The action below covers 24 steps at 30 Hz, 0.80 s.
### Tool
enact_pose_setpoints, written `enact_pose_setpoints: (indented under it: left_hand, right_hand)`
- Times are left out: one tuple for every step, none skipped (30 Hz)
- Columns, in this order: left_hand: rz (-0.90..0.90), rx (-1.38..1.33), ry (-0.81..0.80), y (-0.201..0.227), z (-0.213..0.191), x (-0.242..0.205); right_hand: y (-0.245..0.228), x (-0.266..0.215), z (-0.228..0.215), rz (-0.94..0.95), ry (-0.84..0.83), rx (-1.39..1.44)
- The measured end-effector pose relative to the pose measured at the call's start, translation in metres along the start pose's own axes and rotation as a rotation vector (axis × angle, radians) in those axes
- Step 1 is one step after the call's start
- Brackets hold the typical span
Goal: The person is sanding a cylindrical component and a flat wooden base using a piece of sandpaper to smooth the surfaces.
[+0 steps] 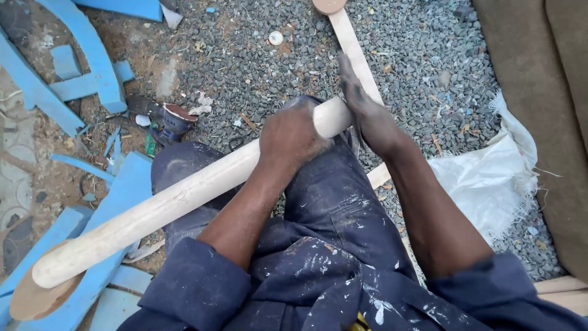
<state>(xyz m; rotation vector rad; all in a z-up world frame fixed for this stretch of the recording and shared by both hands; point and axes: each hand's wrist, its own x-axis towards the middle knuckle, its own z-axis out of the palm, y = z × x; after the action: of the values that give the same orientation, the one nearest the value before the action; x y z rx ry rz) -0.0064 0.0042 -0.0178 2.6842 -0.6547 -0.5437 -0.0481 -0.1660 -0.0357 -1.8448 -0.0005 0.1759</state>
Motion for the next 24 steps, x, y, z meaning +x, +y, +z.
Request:
enact_pose_setpoints:
  left_hand:
    - [0.007,0.002,-0.003,-0.004,0.009,0.002]
    - [0.056,0.040,0.116,-0.008,0.018,0.003]
    - [0.103,0.073,0.233,-0.011,0.028,0.003]
    - [0.109,0.070,0.228,-0.012,0.033,0.001]
    - [0.119,0.116,0.204,-0.018,0.034,0.005]
    - [0.129,0.163,0.180,-0.024,0.034,0.009]
    - [0.124,0.160,0.182,-0.020,0.029,0.009]
    - [0.077,0.106,0.162,-0.017,0.025,0.009]
    - [0.030,0.051,0.136,-0.013,0.023,0.008]
    - [0.024,0.046,0.130,-0.013,0.021,0.008]
    - [0.038,0.036,0.137,-0.011,0.020,0.007]
    - [0.052,0.026,0.144,-0.009,0.020,0.006]
    - [0.051,0.024,0.137,-0.011,0.022,0.004]
    - [0.093,0.033,0.155,-0.013,0.023,0.003]
    - [0.139,0.045,0.184,-0.017,0.021,0.007]
    - [0.141,0.046,0.187,-0.020,0.020,0.008]
    - [0.121,0.032,0.161,-0.022,0.021,0.009]
    - [0.101,0.018,0.135,-0.023,0.022,0.010]
    - [0.095,0.014,0.133,-0.022,0.023,0.011]
    - [0.087,0.036,0.152,-0.022,0.025,0.012]
    - [0.083,0.059,0.171,-0.020,0.026,0.012]
    - [0.080,0.056,0.168,-0.018,0.026,0.011]
    - [0.089,0.060,0.178,-0.017,0.025,0.008]
    - [0.098,0.064,0.189,-0.016,0.023,0.005]
  right_hand:
    - [0.009,0.019,0.000,0.002,0.008,0.000]
    - [0.017,0.038,0.000,0.020,-0.031,0.263]
    - [0.026,0.055,-0.001,0.042,-0.071,0.525]
    - [0.034,0.040,0.002,0.047,-0.064,0.524]
    - [0.040,0.034,0.006,0.209,0.007,0.389]
    - [0.046,0.029,0.010,0.370,0.078,0.253]
    - [0.037,0.019,0.008,0.370,0.073,0.250]
    - [0.029,0.010,0.006,0.223,0.013,0.325]
    - [0.022,-0.002,0.004,0.082,-0.047,0.402]
    - [0.011,0.009,0.001,0.090,-0.053,0.403]
    - [0.000,0.016,-0.001,0.058,-0.007,0.303]
    - [-0.012,0.024,-0.003,0.025,0.037,0.204]
    - [0.001,0.029,-0.001,0.032,0.036,0.206]
    - [0.012,0.035,0.001,0.115,0.031,0.245]
    - [0.021,0.046,0.003,0.186,0.026,0.281]
    - [0.024,0.033,0.006,0.182,0.028,0.280]
    - [0.027,0.020,0.009,0.176,0.041,0.324]
    - [0.031,0.006,0.011,0.170,0.054,0.368]
    - [0.014,0.007,0.009,0.174,0.049,0.368]
    - [-0.002,0.006,0.006,0.093,0.039,0.279]
    - [-0.019,0.005,0.004,0.012,0.033,0.190]
    - [-0.016,0.021,0.003,0.016,0.030,0.190]
    - [-0.013,0.035,0.004,0.022,0.059,0.138]
    - [-0.011,0.049,0.004,0.027,0.088,0.085]
